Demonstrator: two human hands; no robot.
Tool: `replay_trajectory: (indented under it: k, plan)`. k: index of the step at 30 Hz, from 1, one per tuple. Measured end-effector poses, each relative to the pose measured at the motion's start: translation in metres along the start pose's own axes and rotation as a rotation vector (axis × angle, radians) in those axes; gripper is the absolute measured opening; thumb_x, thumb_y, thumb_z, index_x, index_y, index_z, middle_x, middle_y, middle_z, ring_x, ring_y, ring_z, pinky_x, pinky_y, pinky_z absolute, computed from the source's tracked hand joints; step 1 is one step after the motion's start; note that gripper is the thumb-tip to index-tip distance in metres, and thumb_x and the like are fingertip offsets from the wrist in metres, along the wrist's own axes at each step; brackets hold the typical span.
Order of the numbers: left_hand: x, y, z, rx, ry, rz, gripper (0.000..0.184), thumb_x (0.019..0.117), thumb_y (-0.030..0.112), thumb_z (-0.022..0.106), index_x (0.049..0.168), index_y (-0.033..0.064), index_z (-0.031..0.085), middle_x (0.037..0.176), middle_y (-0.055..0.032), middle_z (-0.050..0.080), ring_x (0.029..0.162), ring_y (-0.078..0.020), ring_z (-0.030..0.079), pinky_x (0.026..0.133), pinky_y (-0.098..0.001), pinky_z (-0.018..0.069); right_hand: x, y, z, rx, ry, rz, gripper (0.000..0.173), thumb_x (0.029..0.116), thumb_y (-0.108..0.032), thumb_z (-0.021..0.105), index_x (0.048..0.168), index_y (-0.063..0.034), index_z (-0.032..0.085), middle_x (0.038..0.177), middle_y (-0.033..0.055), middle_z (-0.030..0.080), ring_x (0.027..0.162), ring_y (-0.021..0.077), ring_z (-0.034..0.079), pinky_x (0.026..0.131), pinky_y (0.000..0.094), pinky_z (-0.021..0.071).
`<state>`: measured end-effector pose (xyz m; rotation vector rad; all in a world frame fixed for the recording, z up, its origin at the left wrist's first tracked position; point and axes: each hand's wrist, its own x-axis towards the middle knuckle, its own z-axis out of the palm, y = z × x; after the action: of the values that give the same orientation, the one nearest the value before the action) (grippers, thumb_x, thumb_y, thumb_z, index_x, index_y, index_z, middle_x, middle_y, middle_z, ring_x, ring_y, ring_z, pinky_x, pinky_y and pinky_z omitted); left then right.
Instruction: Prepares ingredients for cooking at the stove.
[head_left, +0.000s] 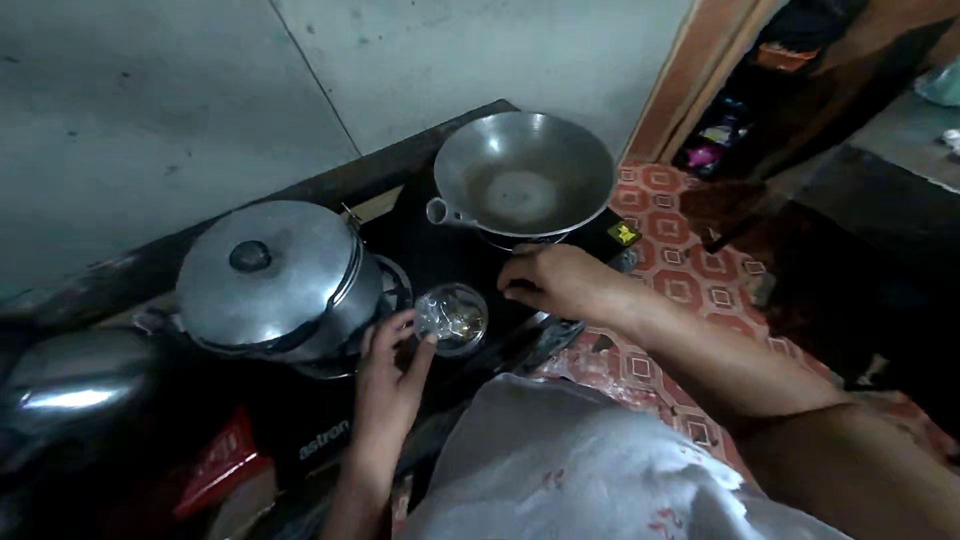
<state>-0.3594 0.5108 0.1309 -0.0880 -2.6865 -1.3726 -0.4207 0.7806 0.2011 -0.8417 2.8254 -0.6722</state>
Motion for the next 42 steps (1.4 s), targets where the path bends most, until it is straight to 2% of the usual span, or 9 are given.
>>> replay_trajectory:
  k: [6,9,13,21,23,27,30,32,42]
  plan:
    - [0.015,0.015,0.018,0.273,0.027,-0.212,0.063,0.0939,0.037,0.074,0.144,0.0051,0.054,0.132,-0.0202,0.06,0.11,-0.0288,0.065,0.092,-0.0448,0.0552,0.047,-0.027,0.034,-0.129,-0.249,-0.041,0.031,0.0987,-0.034,0.067,0.112,-0.0065,0.073,0.117,0.0153,0.068,0.102,0.0351,0.068,0.083,0.0585,0.0555]
    - [0.019,0.01,0.02,0.338,0.06,-0.203,0.042,0.0963,0.03,0.072,0.132,0.0079,0.067,0.121,-0.0171,0.067,0.104,-0.0272,0.067,0.091,-0.0445,0.0552,0.064,-0.028,0.044,-0.165,-0.287,-0.042,0.02,0.0982,-0.019,0.064,0.11,-0.0037,0.072,0.114,0.0175,0.069,0.102,0.0379,0.068,0.081,0.0604,0.0552]
    - [0.01,0.013,0.011,0.256,0.167,-0.137,0.029,0.0985,0.029,0.067,0.117,0.0081,0.075,0.111,-0.0141,0.07,0.095,-0.0225,0.068,0.085,-0.0425,0.0555,0.071,-0.008,0.017,-0.028,-0.202,-0.133,0.016,0.0962,-0.022,0.068,0.102,-0.0086,0.075,0.106,0.0119,0.071,0.099,0.0326,0.069,0.08,0.0595,0.0553]
    - [0.031,0.105,-0.043,0.178,0.316,0.184,0.029,0.0965,0.031,0.069,0.112,0.0057,0.071,0.1,-0.0028,0.069,0.085,-0.0027,0.065,0.077,-0.0219,0.0562,0.064,0.039,-0.071,0.369,0.12,-0.303,0.01,0.0947,-0.015,0.068,0.095,-0.0066,0.073,0.088,0.0039,0.069,0.074,0.0099,0.063,0.069,0.0315,0.0548]
    - [0.061,0.135,-0.052,0.252,0.317,0.359,0.03,0.0967,0.027,0.07,0.113,0.0026,0.071,0.102,-0.0068,0.067,0.085,-0.0049,0.062,0.077,-0.0222,0.0532,0.062,0.058,-0.089,0.417,0.198,-0.265,0.011,0.0956,-0.017,0.069,0.097,-0.0069,0.073,0.087,0.0019,0.07,0.075,0.0074,0.064,0.071,0.0298,0.0555]
    - [0.132,0.208,-0.039,0.298,0.238,0.354,0.03,0.0971,0.033,0.067,0.116,0.0097,0.071,0.11,-0.0082,0.064,0.092,-0.0106,0.062,0.083,-0.0307,0.0521,0.058,0.11,-0.11,0.461,0.303,-0.088,0.013,0.0975,-0.018,0.069,0.1,-0.0053,0.073,0.09,0.0035,0.07,0.079,0.0097,0.065,0.075,0.0326,0.0556]
    - [0.184,0.242,-0.008,0.416,0.135,0.432,0.028,0.1,0.028,0.065,0.115,0.0047,0.07,0.114,-0.017,0.066,0.098,-0.0245,0.065,0.089,-0.0452,0.0534,0.041,0.144,-0.111,0.387,0.367,0.1,0.026,0.0985,-0.02,0.069,0.118,-0.003,0.068,0.108,0.0117,0.072,0.093,0.0213,0.071,0.086,0.0454,0.0584]
    - [0.21,0.258,0.019,0.483,0.059,0.431,0.027,0.1009,0.024,0.064,0.116,0.002,0.069,0.117,-0.0218,0.064,0.103,-0.0326,0.064,0.092,-0.0523,0.0506,0.017,0.155,-0.11,0.372,0.428,0.184,0.031,0.1001,-0.022,0.067,0.125,-0.0038,0.065,0.118,0.0128,0.07,0.097,0.0225,0.07,0.086,0.0453,0.0577]
    - [0.277,0.234,0.107,0.726,-0.218,0.458,0.025,0.1016,0.017,0.061,0.116,-0.0025,0.068,0.118,-0.0287,0.061,0.112,-0.046,0.061,0.093,-0.0641,0.0491,-0.119,0.192,-0.061,0.51,0.706,0.31,0.022,0.1003,-0.021,0.064,0.119,-0.0093,0.069,0.106,0.0026,0.071,0.076,0.0084,0.066,0.067,0.0285,0.0574]
